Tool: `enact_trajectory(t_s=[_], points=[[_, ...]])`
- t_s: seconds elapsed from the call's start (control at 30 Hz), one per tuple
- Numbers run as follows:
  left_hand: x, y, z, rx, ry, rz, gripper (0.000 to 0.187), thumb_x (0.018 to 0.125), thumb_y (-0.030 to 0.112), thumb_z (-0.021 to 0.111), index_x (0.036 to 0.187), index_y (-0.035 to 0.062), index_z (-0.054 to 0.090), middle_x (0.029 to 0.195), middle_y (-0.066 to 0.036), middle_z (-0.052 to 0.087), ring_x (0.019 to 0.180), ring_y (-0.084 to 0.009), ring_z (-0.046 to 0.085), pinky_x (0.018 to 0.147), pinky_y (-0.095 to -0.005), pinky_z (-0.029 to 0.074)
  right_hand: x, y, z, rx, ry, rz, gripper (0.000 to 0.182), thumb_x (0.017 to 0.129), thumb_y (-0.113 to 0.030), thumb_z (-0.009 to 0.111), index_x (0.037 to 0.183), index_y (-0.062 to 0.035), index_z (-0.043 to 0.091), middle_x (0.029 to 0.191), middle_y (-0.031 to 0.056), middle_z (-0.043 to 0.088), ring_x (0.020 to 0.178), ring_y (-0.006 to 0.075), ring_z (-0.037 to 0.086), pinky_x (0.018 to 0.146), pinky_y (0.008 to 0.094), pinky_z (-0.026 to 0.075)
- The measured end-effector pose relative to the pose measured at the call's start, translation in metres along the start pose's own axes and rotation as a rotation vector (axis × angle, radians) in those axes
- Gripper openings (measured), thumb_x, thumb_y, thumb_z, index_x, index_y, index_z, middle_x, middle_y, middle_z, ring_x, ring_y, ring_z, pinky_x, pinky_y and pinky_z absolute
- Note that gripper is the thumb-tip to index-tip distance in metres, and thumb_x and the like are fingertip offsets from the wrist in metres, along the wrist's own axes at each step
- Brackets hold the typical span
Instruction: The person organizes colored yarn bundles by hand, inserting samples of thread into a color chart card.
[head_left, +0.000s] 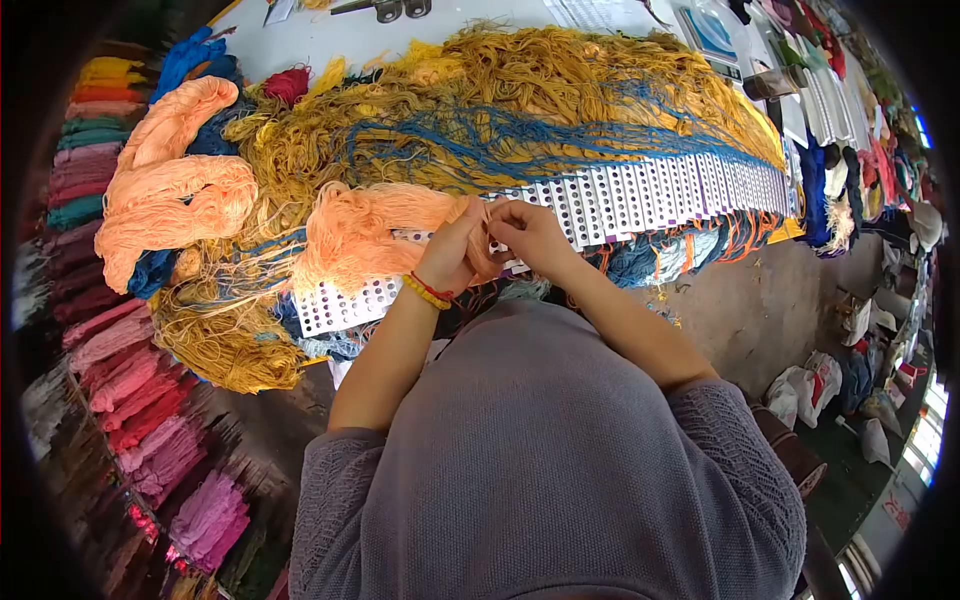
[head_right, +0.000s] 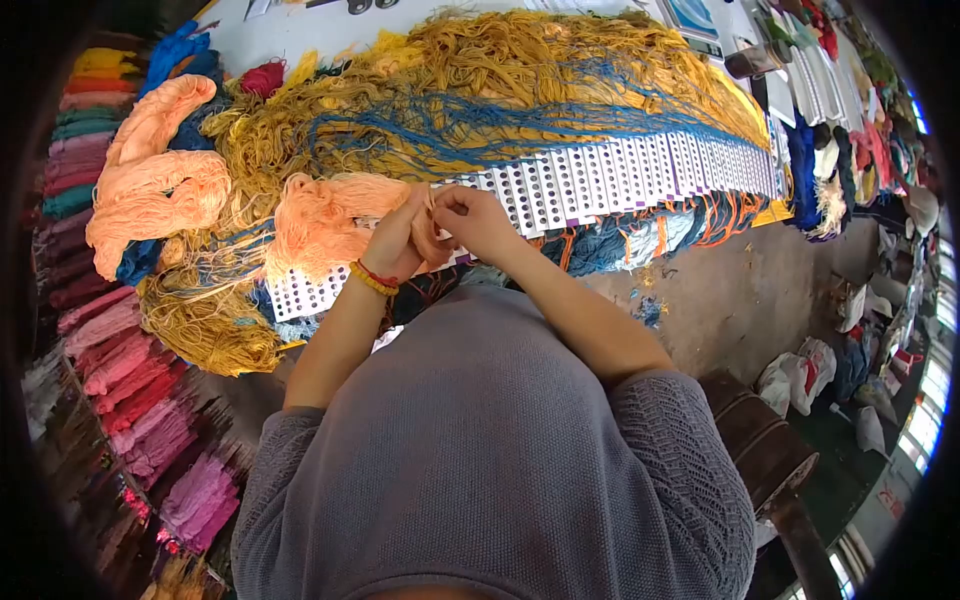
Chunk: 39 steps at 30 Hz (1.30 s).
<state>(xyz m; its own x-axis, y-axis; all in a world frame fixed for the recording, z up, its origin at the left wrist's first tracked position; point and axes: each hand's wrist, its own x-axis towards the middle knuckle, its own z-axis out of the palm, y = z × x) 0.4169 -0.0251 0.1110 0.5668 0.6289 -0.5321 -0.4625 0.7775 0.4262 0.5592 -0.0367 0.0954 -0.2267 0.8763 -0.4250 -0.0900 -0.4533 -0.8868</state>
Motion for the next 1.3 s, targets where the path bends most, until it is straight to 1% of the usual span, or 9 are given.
enact_trajectory(t_s=[0.43, 0.63, 0.67, 0.7, 0.77, 0.83, 0.9, 1.07, 1.3], points=[[0.0, -0.01, -0.009, 0.044, 0.206, 0.181, 0.021, 0.083, 0.016, 0.055, 0.094, -0.0015, 0.053, 0.09, -0.009, 0.054, 0.078, -0.0165, 0.054, 0.061, -0.0288, 0.047, -0.007, 0.003, -0.002, -0.136, 0.04, -0.106, 0.012, 0.077, -0.01, 0.055, 0.079, 0.0019, 0.056, 0.075, 0.0077, 0.061, 0.062, 0.0111, 0.059, 0.052, 0.0217, 0.045], [-0.033, 0.037, -0.1, 0.012, 0.143, 0.41, 0.024, 0.083, 0.026, 0.049, 0.086, 0.0032, 0.052, 0.084, -0.007, 0.054, 0.08, -0.0157, 0.052, 0.068, -0.0287, 0.045, -0.006, -0.026, -0.068, 1.088, -0.217, 0.074, 0.009, 0.075, -0.015, 0.048, 0.075, -0.0072, 0.052, 0.071, 0.0054, 0.053, 0.055, 0.0146, 0.046, 0.055, 0.0284, 0.039], [-0.042, 0.059, -0.108, 0.831, 0.254, 0.883, 0.029, 0.084, 0.032, 0.048, 0.084, 0.0036, 0.054, 0.086, -0.008, 0.056, 0.082, -0.0173, 0.053, 0.073, -0.0308, 0.045, -0.012, -0.04, -0.087, 1.103, -0.223, 0.02, 0.006, 0.075, -0.013, 0.048, 0.073, -0.0082, 0.049, 0.065, 0.0035, 0.046, 0.054, 0.0135, 0.042, 0.054, 0.0279, 0.038], [-0.066, 0.079, -0.187, 0.097, 0.405, 0.58, 0.027, 0.082, 0.03, 0.049, 0.081, 0.0033, 0.054, 0.087, -0.009, 0.057, 0.084, -0.0183, 0.053, 0.077, -0.0309, 0.044, -0.016, -0.047, -0.115, 1.07, -0.186, -0.008, 0.008, 0.077, -0.013, 0.047, 0.071, -0.0081, 0.045, 0.062, 0.0018, 0.041, 0.053, 0.0123, 0.039, 0.053, 0.027, 0.037], [-0.117, 0.13, -0.212, 0.335, 0.525, 0.763, 0.023, 0.081, 0.024, 0.049, 0.073, 0.0028, 0.054, 0.075, -0.007, 0.054, 0.073, -0.016, 0.052, 0.075, -0.0298, 0.045, -0.029, -0.062, -0.189, 0.649, 0.198, -0.174, 0.011, 0.078, -0.011, 0.046, 0.067, -0.0079, 0.044, 0.061, 0.0005, 0.04, 0.053, 0.0126, 0.04, 0.051, 0.0251, 0.036], [-0.167, 0.18, -0.244, 0.291, 0.075, 0.657, 0.024, 0.081, 0.024, 0.049, 0.071, 0.0024, 0.054, 0.069, -0.005, 0.05, 0.066, -0.0138, 0.049, 0.071, -0.0277, 0.045, -0.048, -0.09, -0.274, 0.442, 0.682, -0.387, 0.017, 0.077, -0.012, 0.045, 0.06, -0.0102, 0.042, 0.054, 0.001, 0.037, 0.05, 0.0132, 0.038, 0.049, 0.0259, 0.037], [-0.182, 0.183, -0.245, 0.084, 0.537, 0.761, 0.02, 0.081, 0.02, 0.048, 0.076, 0.0011, 0.054, 0.069, -0.004, 0.05, 0.064, -0.0126, 0.047, 0.067, -0.0262, 0.044, -0.073, -0.094, -0.365, 0.244, 1.34, -0.384, 0.017, 0.074, -0.014, 0.045, 0.058, -0.0084, 0.045, 0.052, 0.0016, 0.041, 0.053, 0.0116, 0.045, 0.051, 0.0251, 0.039], [-0.027, 0.058, -0.141, 0.434, 0.12, 0.284, 0.034, 0.087, 0.026, 0.041, 0.109, 0.0008, 0.047, 0.093, -0.007, 0.052, 0.079, -0.0145, 0.051, 0.067, -0.0252, 0.045, 0.016, 0.038, -0.287, -0.704, 0.678, -0.545, 0.019, 0.087, -0.015, 0.037, 0.087, -0.0039, 0.053, 0.08, 0.0054, 0.057, 0.068, 0.0098, 0.053, 0.056, 0.0234, 0.042], [0.08, -0.038, -0.022, 0.514, 0.378, -0.083, 0.028, 0.084, 0.022, 0.05, 0.099, -0.0016, 0.053, 0.088, -0.009, 0.06, 0.073, -0.0153, 0.059, 0.046, -0.0217, 0.04, 0.028, 0.053, -0.094, -0.472, 0.282, -0.132, 0.013, 0.08, -0.012, 0.054, 0.086, -0.0003, 0.056, 0.068, 0.007, 0.061, 0.06, 0.0116, 0.058, 0.054, 0.0256, 0.046]])
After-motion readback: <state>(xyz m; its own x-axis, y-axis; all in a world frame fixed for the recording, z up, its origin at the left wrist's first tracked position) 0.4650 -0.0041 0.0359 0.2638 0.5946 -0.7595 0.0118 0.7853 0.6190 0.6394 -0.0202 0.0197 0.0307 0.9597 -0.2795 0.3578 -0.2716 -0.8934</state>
